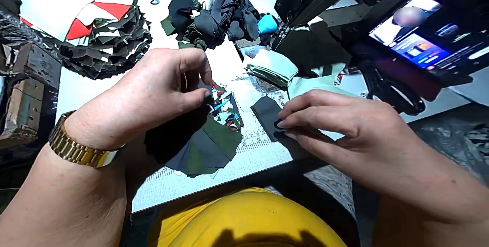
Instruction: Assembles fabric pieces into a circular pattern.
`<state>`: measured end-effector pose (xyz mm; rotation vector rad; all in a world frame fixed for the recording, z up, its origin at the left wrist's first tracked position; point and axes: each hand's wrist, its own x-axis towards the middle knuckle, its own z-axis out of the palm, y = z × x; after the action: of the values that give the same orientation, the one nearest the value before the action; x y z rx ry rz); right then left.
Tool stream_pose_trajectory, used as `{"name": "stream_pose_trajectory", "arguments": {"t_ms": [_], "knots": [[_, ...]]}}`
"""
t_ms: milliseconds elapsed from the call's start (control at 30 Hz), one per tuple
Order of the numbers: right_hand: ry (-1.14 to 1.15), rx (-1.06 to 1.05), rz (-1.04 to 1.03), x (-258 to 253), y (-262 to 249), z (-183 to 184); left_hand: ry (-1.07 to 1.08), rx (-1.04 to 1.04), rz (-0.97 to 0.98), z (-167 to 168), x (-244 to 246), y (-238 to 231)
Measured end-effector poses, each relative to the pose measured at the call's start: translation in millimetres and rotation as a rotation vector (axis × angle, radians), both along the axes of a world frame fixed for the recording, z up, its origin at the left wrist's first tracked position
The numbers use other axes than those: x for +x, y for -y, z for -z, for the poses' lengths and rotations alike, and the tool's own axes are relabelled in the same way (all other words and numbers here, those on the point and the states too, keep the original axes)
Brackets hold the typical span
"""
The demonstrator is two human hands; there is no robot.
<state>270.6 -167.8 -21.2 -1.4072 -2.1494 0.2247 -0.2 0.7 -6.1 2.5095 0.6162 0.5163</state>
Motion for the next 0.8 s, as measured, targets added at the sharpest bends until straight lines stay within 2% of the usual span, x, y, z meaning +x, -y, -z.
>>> {"name": "stream_pose_trajectory", "arguments": {"t_ms": [200, 800], "knots": [[0.021, -0.030, 0.006, 8, 5, 21, 0.031, 0.002, -0.016, 7, 4, -2], [0.057, 0.059, -0.039, 8, -2, 28, 0.032, 0.022, -0.020, 9, 4, -2]]}}
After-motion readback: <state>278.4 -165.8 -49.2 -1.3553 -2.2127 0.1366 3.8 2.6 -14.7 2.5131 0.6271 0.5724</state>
